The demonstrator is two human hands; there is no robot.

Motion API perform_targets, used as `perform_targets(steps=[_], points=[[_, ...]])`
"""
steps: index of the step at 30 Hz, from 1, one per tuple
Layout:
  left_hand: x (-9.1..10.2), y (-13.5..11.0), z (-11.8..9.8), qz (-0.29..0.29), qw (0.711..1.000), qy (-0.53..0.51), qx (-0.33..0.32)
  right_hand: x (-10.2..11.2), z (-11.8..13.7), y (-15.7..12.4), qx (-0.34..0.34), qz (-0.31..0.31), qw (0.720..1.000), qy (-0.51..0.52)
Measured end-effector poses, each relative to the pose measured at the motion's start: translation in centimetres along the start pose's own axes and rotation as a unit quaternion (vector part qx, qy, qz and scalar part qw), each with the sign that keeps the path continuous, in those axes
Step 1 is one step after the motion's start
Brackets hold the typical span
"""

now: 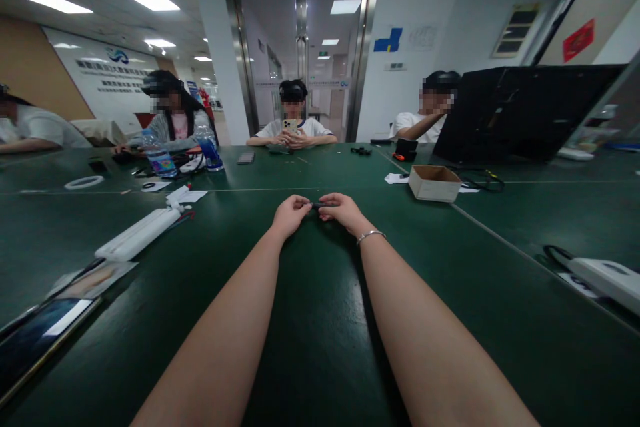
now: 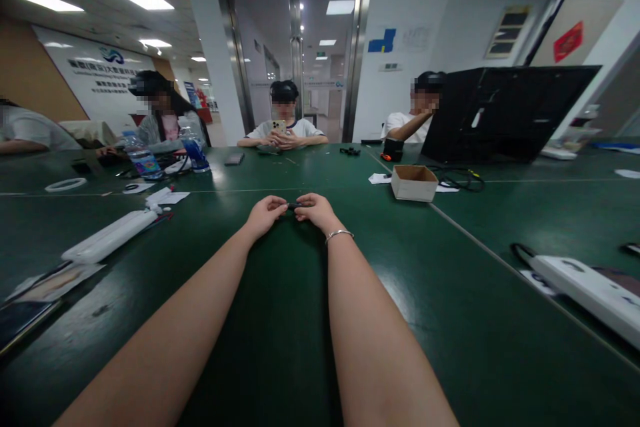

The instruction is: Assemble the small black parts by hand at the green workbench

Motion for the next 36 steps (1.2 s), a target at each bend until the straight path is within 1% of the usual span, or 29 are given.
perform_targets(steps=[5,10,16,25,32,36], points=[[0.0,-0.1,-0.1,0.018,1.000,-0.011,-0.006,0.3,0.4,-0.1,-0.007,-0.012,0.998,0.067],[0.1,-0.4,-0.7,0.023,1.000,-0.010,0.010,0.6,0.6,-0.5,-0.025,-0.004,0.996,0.090],[0.5,-0.7,-1.5,0.031,0.999,-0.027,0.034,0.6,0.7,-0.7,-0.031,0.013,0.996,0.077],[1.0,-0.7,-1.9,0.036,0.997,-0.048,0.040,0.5,0.5,-0.7,-0.032,0.015,0.996,0.080],[1.4,-0.8,-2.0,0.045,0.998,-0.020,0.037,0.5,0.6,-0.8,-0.032,0.024,0.997,0.070],[1.3,-0.6,-1.8,0.047,0.998,-0.006,0.045,0.4,0.7,-1.0,-0.033,0.034,0.996,0.070]])
Point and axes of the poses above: each hand's wrist, its own y-axis towards the middle knuckle, its own x-axis out of the back of the hand, z = x × y, the point moved 3 cm from there along y, towards the middle knuckle, and after that the axes turned 6 degrees about -z, right-handed, at the moved point
